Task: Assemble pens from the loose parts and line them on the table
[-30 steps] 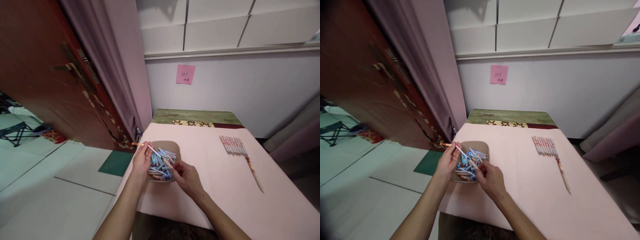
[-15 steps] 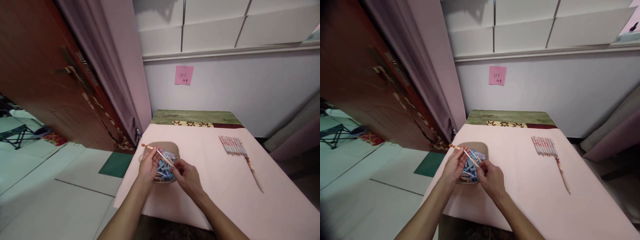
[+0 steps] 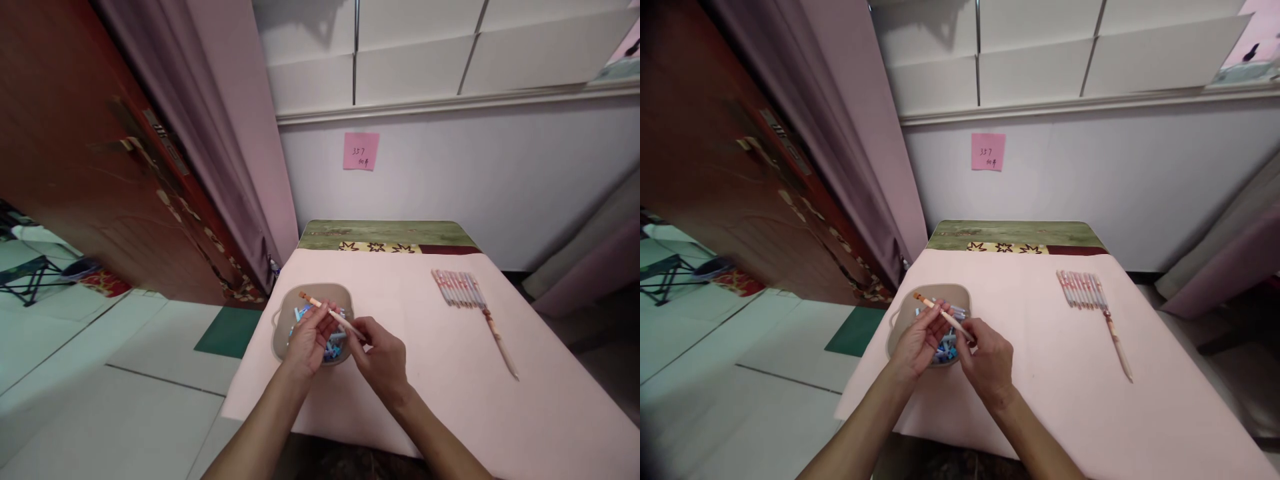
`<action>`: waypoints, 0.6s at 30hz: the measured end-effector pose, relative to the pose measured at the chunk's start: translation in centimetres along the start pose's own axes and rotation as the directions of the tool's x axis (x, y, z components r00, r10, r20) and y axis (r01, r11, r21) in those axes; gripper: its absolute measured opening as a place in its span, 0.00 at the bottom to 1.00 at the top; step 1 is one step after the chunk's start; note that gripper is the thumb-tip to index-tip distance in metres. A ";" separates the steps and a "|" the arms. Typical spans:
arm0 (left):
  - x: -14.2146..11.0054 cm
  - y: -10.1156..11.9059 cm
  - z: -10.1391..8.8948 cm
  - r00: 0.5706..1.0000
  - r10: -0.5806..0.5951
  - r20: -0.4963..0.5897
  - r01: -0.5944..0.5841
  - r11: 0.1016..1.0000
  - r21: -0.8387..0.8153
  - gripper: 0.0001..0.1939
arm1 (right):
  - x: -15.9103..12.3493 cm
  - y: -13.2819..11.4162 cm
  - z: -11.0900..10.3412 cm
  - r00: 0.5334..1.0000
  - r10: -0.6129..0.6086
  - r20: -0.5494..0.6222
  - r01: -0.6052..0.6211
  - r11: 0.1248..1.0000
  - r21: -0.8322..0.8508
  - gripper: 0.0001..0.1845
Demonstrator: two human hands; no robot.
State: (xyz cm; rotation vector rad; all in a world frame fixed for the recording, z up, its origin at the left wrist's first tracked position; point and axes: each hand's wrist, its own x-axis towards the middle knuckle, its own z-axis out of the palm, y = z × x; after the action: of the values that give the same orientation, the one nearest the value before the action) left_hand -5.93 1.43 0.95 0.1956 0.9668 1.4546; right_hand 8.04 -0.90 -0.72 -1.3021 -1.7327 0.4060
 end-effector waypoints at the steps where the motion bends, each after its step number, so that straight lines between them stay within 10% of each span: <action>1: 0.0 0.0 0.1 1.000 0.000 0.001 0.000 1.000 0.004 0.05 | 0.0 0.1 0.0 1.000 -0.026 -0.018 0.025 1.000 -0.009 0.06; 18: -0.1 -0.9 0.5 0.999 0.010 0.044 -0.012 0.998 0.058 0.05 | 0.0 1.0 -0.3 0.984 -0.141 -0.111 0.135 0.989 -0.067 0.06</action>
State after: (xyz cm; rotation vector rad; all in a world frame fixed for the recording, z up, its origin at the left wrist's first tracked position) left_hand -4.93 1.38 0.71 0.2748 0.9744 1.4274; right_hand 8.82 -0.58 -1.24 -1.2138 -1.7356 0.1973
